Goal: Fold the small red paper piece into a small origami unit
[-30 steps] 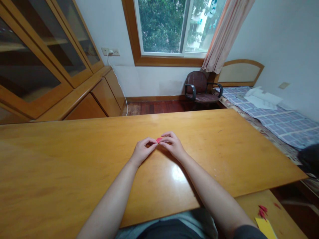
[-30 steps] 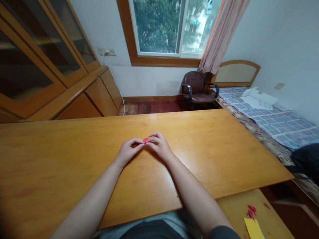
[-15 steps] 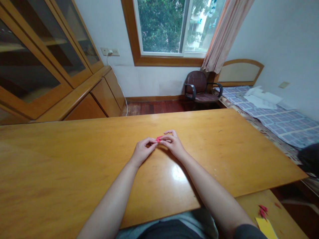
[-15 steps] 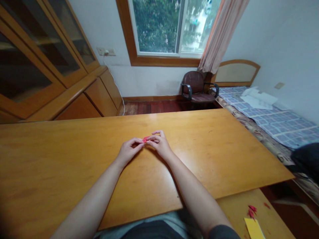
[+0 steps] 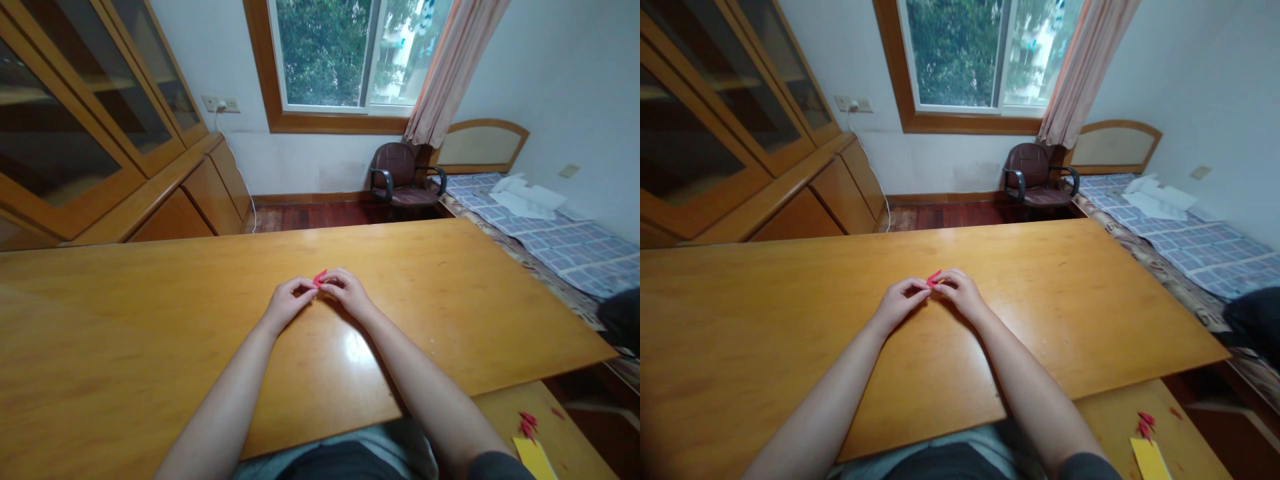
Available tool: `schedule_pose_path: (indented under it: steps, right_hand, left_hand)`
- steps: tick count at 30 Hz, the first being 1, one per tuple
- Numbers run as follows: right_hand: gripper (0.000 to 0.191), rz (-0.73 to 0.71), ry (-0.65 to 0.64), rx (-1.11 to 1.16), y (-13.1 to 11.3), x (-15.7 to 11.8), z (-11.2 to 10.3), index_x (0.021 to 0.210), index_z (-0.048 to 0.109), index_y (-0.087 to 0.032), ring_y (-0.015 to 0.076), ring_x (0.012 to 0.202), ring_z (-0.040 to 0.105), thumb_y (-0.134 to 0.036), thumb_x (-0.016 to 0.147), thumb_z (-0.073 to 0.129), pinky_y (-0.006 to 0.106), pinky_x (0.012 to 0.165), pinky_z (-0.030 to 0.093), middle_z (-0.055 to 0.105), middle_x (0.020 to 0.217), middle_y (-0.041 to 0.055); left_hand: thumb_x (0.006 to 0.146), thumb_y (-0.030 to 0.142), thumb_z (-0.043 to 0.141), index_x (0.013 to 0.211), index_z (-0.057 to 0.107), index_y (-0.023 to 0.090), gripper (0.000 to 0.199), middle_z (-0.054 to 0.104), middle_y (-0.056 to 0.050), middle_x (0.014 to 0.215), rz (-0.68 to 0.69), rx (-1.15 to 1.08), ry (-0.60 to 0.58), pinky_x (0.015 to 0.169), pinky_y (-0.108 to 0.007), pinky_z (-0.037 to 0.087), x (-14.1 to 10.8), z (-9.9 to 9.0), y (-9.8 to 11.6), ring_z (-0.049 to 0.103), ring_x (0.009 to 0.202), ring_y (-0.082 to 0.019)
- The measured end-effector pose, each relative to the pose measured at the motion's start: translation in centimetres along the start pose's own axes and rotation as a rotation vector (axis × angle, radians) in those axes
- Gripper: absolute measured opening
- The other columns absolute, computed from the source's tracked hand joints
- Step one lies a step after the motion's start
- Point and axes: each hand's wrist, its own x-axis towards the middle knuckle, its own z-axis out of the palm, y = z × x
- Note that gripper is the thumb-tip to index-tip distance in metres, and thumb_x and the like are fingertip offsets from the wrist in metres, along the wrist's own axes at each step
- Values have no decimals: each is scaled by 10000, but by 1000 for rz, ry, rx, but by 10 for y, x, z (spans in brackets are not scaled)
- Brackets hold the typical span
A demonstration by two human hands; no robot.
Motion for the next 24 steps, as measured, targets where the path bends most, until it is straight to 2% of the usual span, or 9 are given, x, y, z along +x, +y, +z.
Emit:
schedule_pose_path:
  steps: [6,13,19,24]
  right_hand:
    - [167,5,10,-72,-4,-1,-1,960,742,-217,184,937,659,-277,803,744,325,867,513,714,1008,58]
    - [150,-5,9,-83,-7,-1,-2,951,743,-219,191,967,666,-288,818,729,342,901,514,727,1019,65]
    - [100,-60,14,-106,-13,-4,-2,922,743,-215,177,952,662,-258,870,669,331,885,509,726,986,59]
    - [106,-101,-22,-152,-13,-6,-2,921,734,-205,171,941,653,-256,885,649,326,882,498,720,958,58]
  left_hand:
    - [791,373,720,867,705,169,218,725,-53,856,-49,-7,-10,709,-298,536,0,-1,1,659,726,-167]
    - [807,373,705,896,681,180,214,711,-52,897,-18,36,8,797,-307,518,2,0,2,658,849,-185]
    - [872,417,629,922,578,192,236,658,1,758,-61,-71,8,697,-280,512,2,2,-1,649,697,-151]
    - [846,426,650,1003,560,199,290,661,0,832,-84,-126,27,720,-291,521,4,2,-6,658,738,-156]
